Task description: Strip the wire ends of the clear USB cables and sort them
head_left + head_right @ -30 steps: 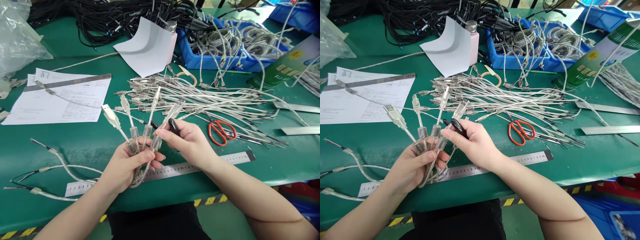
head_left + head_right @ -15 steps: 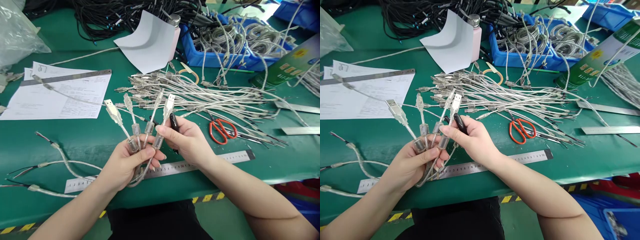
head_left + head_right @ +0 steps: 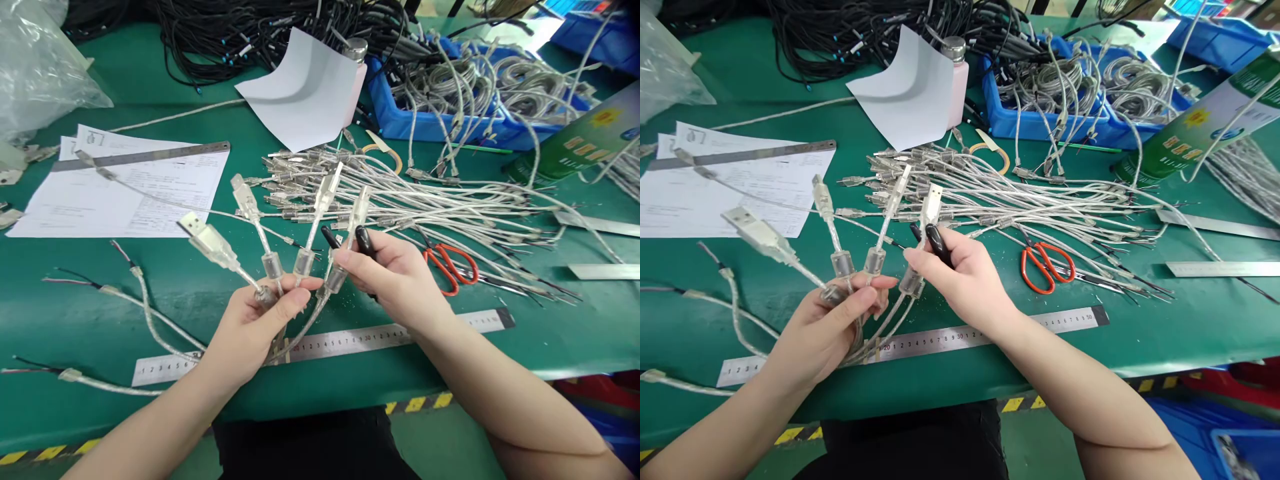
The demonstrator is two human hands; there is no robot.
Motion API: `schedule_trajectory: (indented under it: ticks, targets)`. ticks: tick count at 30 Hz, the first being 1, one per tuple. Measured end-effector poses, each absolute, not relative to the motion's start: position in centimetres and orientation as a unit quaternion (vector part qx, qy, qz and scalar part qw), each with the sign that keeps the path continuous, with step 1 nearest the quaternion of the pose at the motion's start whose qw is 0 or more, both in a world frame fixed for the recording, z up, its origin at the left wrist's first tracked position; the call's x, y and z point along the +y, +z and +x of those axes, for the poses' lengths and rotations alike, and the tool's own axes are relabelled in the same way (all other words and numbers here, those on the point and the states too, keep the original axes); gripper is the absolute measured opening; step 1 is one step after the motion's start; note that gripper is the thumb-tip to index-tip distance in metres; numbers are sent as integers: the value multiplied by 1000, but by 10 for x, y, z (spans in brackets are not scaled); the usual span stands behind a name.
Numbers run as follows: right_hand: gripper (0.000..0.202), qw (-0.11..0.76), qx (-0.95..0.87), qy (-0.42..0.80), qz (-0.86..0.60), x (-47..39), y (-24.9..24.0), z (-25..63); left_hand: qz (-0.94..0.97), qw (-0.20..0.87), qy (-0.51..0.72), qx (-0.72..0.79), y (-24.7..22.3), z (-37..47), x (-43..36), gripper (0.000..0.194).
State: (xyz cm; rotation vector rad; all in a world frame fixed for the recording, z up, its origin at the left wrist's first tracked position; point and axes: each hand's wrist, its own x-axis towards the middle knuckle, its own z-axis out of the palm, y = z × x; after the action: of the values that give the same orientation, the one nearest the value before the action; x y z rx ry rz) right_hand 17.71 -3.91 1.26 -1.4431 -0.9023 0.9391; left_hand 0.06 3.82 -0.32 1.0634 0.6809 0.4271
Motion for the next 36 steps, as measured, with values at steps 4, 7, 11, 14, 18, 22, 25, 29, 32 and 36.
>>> schedule_trajectory:
  ticks: [4,7,11,14,18,22,25,29,32,36]
  targets:
    - [40,332,-475,289,-762,-38,18,192,480,792,182,332,-4,-2,40,3]
    - [39,196,-501,186,-822,-38,20,203,483,786,172,345,-3,-3,40,6]
    - [37,212,-491,113,-838,-43,24,214,483,786,168,346,-3,-2,40,7]
    - [43,353,-469,209,-782,-46,28,212,479,792,161,343,-2,-2,40,9]
    - [44,481,-435,404,-645,-45,27,195,518,780,121,329,-2,-4,40,11]
    - [31,529,-384,469,-594,-41,19,180,500,807,88,300,-1,-1,37,11]
    - [29,557,-369,460,-584,-38,14,175,431,847,118,287,2,3,35,17]
    - [32,543,-395,445,-592,-39,16,174,375,868,139,296,8,5,36,12]
    - [39,497,-445,463,-584,-44,22,173,355,870,164,302,10,5,38,12]
    - [37,408,-555,478,-545,-50,26,170,374,853,192,310,10,4,39,15]
